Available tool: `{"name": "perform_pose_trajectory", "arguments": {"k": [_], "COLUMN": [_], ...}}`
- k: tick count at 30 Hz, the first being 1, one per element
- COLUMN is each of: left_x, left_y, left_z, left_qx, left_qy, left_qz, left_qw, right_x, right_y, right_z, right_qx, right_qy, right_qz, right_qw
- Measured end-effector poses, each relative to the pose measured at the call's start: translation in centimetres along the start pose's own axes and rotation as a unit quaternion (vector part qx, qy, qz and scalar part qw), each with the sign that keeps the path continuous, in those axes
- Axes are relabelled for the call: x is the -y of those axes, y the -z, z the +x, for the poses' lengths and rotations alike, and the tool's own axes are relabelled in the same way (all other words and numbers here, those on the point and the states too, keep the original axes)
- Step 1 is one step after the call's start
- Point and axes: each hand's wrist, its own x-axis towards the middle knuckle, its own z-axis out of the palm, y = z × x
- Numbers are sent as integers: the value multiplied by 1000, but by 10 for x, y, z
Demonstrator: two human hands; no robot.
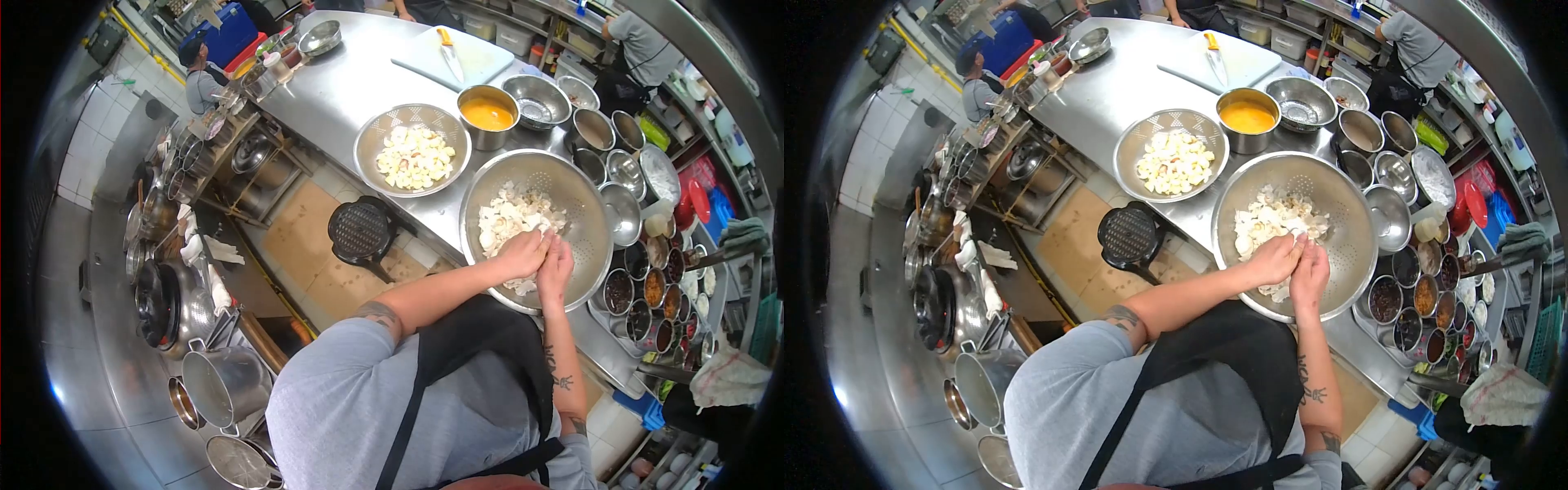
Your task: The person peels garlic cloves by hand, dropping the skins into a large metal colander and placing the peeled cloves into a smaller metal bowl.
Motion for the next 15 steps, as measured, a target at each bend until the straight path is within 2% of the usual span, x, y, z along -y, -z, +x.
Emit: {"name": "perform_pose_trajectory", "arguments": {"k": [3,5,8,9,10,11,12,14,15], "left_x": [-7,-2,11,15,10,14,8,14,25], "left_y": [6,2,-11,-17,-14,-12,-6,-4,-7], "left_z": [0,1,4,7,5,7,6,5,7], "left_qx": [16,-12,-44,-51,-57,-11,-9,8,12], "left_qy": [-29,-56,-86,-92,-64,-14,9,8,-20], "left_qz": [-3,-18,-52,-67,-85,-71,-95,-87,-120], "left_qw": [999,998,994,992,993,997,995,996,992], "right_x": [5,11,11,13,17,16,16,21,22], "right_y": [5,6,-1,1,5,7,9,8,10], "right_z": [0,-2,0,-1,-1,-2,-3,-5,-6], "right_qx": [-3,0,-39,-26,-13,-4,3,17,27], "right_qy": [-43,-69,65,68,69,85,100,112,110], "right_qz": [26,20,-48,-86,-125,-149,-173,-162,-148], "right_qw": [999,997,996,994,990,985,980,980,983]}}
